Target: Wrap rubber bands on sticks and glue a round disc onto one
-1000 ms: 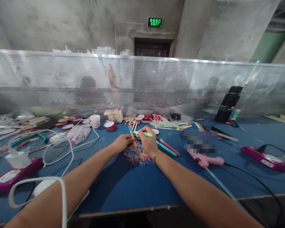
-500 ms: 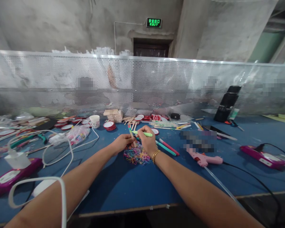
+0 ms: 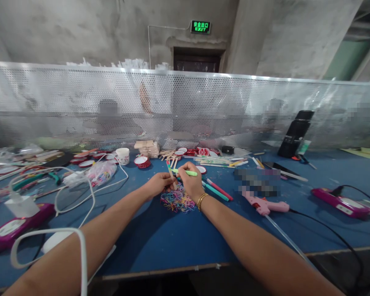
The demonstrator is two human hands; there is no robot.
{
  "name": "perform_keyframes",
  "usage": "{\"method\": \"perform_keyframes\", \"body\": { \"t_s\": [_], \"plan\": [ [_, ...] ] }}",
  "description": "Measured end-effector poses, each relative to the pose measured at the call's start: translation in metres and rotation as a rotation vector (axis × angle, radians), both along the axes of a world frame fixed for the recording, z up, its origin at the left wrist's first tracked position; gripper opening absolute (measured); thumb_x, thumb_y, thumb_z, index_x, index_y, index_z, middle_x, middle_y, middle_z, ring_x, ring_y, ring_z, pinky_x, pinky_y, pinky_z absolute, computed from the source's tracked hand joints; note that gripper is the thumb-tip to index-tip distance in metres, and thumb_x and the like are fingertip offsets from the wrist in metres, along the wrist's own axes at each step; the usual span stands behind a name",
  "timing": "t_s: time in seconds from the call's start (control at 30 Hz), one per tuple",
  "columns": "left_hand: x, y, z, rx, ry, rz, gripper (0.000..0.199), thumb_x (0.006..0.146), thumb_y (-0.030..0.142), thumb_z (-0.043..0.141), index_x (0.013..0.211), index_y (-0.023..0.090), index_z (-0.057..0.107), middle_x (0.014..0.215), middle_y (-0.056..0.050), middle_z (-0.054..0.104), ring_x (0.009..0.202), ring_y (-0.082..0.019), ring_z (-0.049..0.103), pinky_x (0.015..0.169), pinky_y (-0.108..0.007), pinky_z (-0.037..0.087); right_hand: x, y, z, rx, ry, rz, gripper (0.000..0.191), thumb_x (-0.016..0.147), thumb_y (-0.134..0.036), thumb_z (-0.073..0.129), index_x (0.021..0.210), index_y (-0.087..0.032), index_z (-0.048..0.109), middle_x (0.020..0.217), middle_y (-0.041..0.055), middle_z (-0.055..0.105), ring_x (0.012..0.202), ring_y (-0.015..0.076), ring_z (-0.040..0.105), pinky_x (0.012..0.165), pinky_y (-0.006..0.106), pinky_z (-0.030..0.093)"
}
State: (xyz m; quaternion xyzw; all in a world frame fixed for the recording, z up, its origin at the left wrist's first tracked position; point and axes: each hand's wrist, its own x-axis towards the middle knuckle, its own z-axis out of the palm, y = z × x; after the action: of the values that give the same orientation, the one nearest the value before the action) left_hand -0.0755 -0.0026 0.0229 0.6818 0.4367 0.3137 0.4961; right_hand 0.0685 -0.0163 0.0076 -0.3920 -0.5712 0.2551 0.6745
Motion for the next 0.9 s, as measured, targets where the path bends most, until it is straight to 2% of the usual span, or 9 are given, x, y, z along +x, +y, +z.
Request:
{"method": "perform_keyframes", "body": {
  "t_s": [0.27,0.43,0.57,0.77,0.9],
  "plan": [
    [-0.0010,0.0010,-0.0014,0.019,0.002,-0.013,0.037,0.067,0.050,0.067,0.071,0.014,0.058,0.060,0.000,0.059,0.050,-0.009,0.048,0.047,-0.022,0.028,0.0009,-0.0008,0.0010,0.026,0.000,0.008,0.011,0.074,-0.024,0.050,0.064,-0.019,0.050,0.059,-0.0038,0.056,0.056,0.0112,0.051,0.058,0.023,0.041],
    [-0.0014,0.0023,-0.0020,0.033,0.009,-0.018,0.039,0.068,0.052,0.066,0.073,0.014,0.060,0.061,-0.001,0.060,0.051,-0.009,0.048,0.048,-0.022,0.029,0.0002,-0.0028,0.0045,0.003,0.046,0.005,0.011,0.073,-0.025,0.050,0.064,-0.020,0.050,0.056,-0.0046,0.054,0.052,0.0108,0.049,0.054,0.023,0.040],
    [-0.0011,0.0020,-0.0022,0.011,0.003,-0.013,0.037,0.068,0.050,0.067,0.073,0.014,0.060,0.060,0.000,0.059,0.050,-0.009,0.048,0.048,-0.022,0.028,-0.0010,-0.0036,0.0049,0.002,0.036,0.029,0.010,0.073,-0.025,0.050,0.064,-0.020,0.050,0.057,-0.0043,0.055,0.053,0.0111,0.051,0.055,0.023,0.040],
    [-0.0025,0.0046,-0.0045,0.017,-0.005,-0.019,0.034,0.070,0.047,0.066,0.077,0.014,0.062,0.061,0.000,0.059,0.049,-0.009,0.048,0.047,-0.022,0.027,0.0002,-0.0008,0.0035,0.000,0.027,-0.023,0.011,0.073,-0.025,0.049,0.063,-0.020,0.050,0.057,-0.0039,0.055,0.053,0.0112,0.050,0.055,0.024,0.040],
    [-0.0027,0.0047,-0.0040,-0.006,-0.002,-0.017,0.033,0.071,0.046,0.065,0.078,0.014,0.062,0.062,0.000,0.060,0.049,-0.008,0.048,0.047,-0.021,0.027,0.0007,-0.0015,0.0041,0.003,0.027,-0.010,0.011,0.073,-0.025,0.050,0.064,-0.020,0.050,0.058,-0.0039,0.055,0.055,0.0115,0.051,0.056,0.024,0.041]
  ]
}}
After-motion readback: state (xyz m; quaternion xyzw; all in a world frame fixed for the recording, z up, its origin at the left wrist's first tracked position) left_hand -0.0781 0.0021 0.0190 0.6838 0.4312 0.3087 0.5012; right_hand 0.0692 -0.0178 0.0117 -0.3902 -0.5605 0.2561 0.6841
